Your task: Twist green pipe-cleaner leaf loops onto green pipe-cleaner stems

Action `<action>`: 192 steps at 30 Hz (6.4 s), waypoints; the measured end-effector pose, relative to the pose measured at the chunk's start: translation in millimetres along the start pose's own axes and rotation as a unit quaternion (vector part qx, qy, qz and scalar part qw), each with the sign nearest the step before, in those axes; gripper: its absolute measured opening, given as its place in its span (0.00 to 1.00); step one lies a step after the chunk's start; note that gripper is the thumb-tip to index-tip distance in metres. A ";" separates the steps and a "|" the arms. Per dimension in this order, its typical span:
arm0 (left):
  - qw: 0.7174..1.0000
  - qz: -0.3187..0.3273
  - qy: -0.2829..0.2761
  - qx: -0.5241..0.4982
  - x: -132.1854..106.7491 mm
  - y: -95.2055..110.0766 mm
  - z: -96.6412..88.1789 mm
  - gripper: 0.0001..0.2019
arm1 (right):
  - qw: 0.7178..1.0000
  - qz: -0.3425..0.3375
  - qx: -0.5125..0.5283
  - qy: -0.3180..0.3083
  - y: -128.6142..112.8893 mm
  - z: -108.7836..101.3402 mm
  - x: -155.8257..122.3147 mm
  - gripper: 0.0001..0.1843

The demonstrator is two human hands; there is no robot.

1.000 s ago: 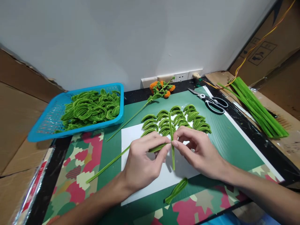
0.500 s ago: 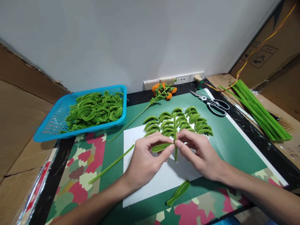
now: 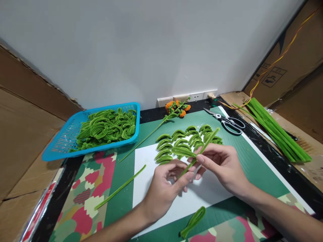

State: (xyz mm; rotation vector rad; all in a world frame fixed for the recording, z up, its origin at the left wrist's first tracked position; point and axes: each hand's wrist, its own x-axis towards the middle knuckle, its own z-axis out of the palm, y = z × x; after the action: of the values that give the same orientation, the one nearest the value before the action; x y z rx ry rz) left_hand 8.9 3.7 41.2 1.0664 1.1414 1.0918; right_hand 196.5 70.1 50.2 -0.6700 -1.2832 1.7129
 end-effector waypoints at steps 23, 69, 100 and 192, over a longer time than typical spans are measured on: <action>0.979 0.069 0.162 0.106 2.5 -0.2 -4.6 0.05 | 0.971 0.097 -0.189 -0.113 9.0 2.0 -2.2 0.25; 0.998 -0.055 0.023 -0.027 0.6 -9.5 1.8 0.17 | 0.917 -0.150 -0.367 -0.049 14.5 -5.4 -6.0 0.16; 0.998 -0.053 -0.021 0.018 -2.5 -18.9 1.4 0.12 | 0.963 -0.058 -0.263 0.018 18.7 -6.6 -9.0 0.05; 0.996 -0.030 -0.021 0.076 0.1 -16.1 0.6 0.12 | 0.829 -0.223 -0.499 -0.114 14.9 -15.4 -6.3 0.07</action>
State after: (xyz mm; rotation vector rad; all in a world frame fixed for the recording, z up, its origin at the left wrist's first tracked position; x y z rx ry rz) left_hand 11.0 1.4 25.4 1.1606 1.2305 0.9417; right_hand 207.3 70.6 30.6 -0.6470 -2.3139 0.6492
